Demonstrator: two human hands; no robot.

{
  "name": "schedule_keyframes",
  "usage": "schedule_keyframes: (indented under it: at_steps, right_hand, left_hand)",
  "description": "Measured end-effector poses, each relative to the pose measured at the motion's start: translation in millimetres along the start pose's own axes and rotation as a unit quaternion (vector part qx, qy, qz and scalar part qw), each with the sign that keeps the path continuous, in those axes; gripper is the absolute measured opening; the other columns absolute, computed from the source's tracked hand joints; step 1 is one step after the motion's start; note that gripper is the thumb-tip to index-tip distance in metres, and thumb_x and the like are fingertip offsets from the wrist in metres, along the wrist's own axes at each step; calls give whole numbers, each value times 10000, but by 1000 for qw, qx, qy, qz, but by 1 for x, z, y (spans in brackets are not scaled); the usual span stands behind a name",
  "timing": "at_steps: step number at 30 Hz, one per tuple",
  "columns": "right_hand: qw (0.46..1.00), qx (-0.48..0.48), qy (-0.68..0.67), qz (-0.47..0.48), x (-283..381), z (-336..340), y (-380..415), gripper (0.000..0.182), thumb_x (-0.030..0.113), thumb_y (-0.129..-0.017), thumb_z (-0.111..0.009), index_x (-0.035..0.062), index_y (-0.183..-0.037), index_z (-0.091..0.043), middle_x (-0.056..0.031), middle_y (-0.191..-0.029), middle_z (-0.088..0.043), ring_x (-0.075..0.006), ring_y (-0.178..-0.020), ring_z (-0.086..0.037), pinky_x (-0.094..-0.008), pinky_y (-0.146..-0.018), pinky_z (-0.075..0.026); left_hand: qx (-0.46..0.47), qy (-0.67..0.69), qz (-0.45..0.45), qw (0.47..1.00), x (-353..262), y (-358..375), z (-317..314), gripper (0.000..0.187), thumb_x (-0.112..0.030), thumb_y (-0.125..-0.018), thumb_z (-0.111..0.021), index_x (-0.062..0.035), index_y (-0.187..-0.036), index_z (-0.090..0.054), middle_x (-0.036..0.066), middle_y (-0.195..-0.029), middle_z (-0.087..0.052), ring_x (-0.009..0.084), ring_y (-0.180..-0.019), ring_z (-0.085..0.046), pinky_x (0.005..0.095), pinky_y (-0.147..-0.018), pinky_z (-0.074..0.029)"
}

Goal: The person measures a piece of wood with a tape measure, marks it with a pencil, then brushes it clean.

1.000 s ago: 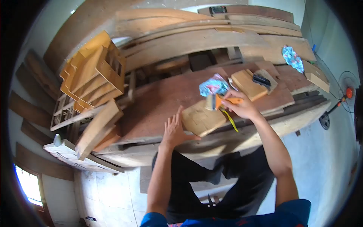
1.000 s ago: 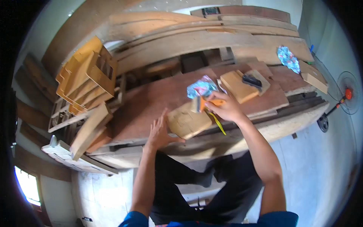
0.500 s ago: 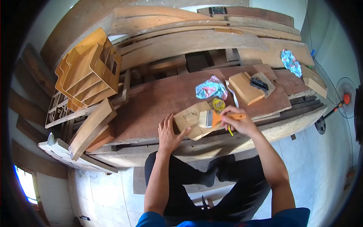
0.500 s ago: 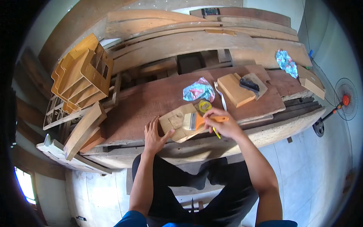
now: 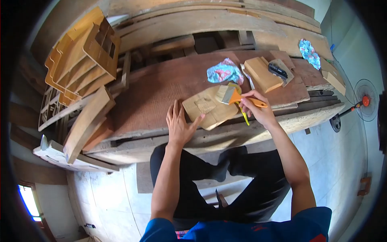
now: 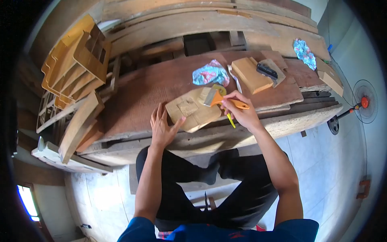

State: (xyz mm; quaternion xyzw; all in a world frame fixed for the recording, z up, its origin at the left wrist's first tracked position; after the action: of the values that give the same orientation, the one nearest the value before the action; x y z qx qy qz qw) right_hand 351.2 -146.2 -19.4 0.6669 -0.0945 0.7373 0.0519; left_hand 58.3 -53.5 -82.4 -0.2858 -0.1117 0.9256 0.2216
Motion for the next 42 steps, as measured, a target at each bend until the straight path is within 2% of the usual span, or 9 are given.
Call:
schedule_keyframes:
  at_steps: [3,10,13,18,23,29,33,37,42]
  right_hand:
    - [986,159,25,-40,7,-15,12,137,187,-1027,-666,71,-1102,-666,-58,-910,-730,-78,-761,-668,-218,-606,-489]
    - [997,11,62,34,4,-10,-12,152,199,-1012,-691,73,-1096,-689,-33,-887,-724,-64,-752,-661,-207,-606,-482]
    - [980,184,64,-35,19,-22,-5,143,181,-1012,-693,60,-1087,-680,-30,-864,-715,-68,-704,-648,-209,-582,-477]
    - [997,28,65,19,16,-1,-18,116,204,-1031,-672,99,-1081,-665,-21,-886,-719,-53,-710,-647,-185,-563,-463]
    - [980,184,48,-58,19,-12,-9,156,191,-1011,-687,48,-1070,-669,-52,-881,-735,-92,-741,-690,-228,-599,-503]
    - [1000,-3,4,-20,-2,10,-14,138,203,-1043,-656,75,-1086,-680,-24,-905,-739,-54,-712,-656,-198,-558,-477]
    - [976,206,42,-64,17,-7,-3,140,217,-1025,-676,82,-1061,-682,-51,-902,-745,-71,-724,-677,-184,-558,-457]
    - [999,34,-1,-31,1,11,-20,123,203,-1023,-675,85,-1056,-675,-45,-893,-739,-83,-731,-683,-204,-564,-472]
    - [984,174,24,-20,9,-5,-14,112,188,-1014,-685,81,-1042,-695,-33,-875,-730,-74,-715,-673,-223,-575,-499]
  left_hand:
    - [3,-16,4,1000,-4,-3,0,980,-718,-882,-637,97,-1417,-536,280,-1601,-373,428,-1506,-291,516,-1235,-202]
    - [5,-21,10,1000,4,-3,-12,1054,-769,-892,-564,79,-1503,-427,274,-1644,-296,418,-1547,-219,523,-1248,-154]
    - [23,3,19,1000,1,-6,-7,1128,-807,-869,-548,85,-1536,-368,281,-1644,-289,402,-1561,-207,531,-1252,-140]
    - [22,-1,8,1000,6,-3,-10,1231,-806,-817,-628,88,-1581,-265,276,-1640,-302,385,-1558,-230,525,-1252,-132]
    - [44,18,-53,997,11,1,-2,1592,-816,-544,-838,23,-1627,-28,254,-1605,-365,343,-1532,-301,526,-1241,-156]
    - [26,23,-76,996,19,6,-6,1532,-616,-565,-946,-38,-1647,-29,215,-1619,-372,326,-1530,-333,545,-1253,-157]
    - [24,33,-79,996,19,4,-5,1439,-537,-596,-959,-55,-1651,-106,183,-1648,-340,317,-1552,-289,535,-1263,-146]
    - [41,34,-74,996,22,6,-3,1424,-546,-589,-955,-31,-1640,-143,187,-1652,-331,340,-1564,-251,523,-1271,-136]
    - [75,34,-68,994,16,2,6,1476,-660,-558,-923,-25,-1638,-142,205,-1662,-298,343,-1574,-222,509,-1284,-110]
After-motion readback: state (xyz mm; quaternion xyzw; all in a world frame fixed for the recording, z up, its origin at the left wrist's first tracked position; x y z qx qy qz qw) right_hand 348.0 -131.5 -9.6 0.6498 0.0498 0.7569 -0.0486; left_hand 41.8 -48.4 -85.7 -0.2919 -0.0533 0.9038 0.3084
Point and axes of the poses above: each hand's wrist, its own y-axis away from the middle knuckle, its own z-axis out of the back of the hand, x = y × z, the point moved 2 cm from there along -y, towards the middle knuckle
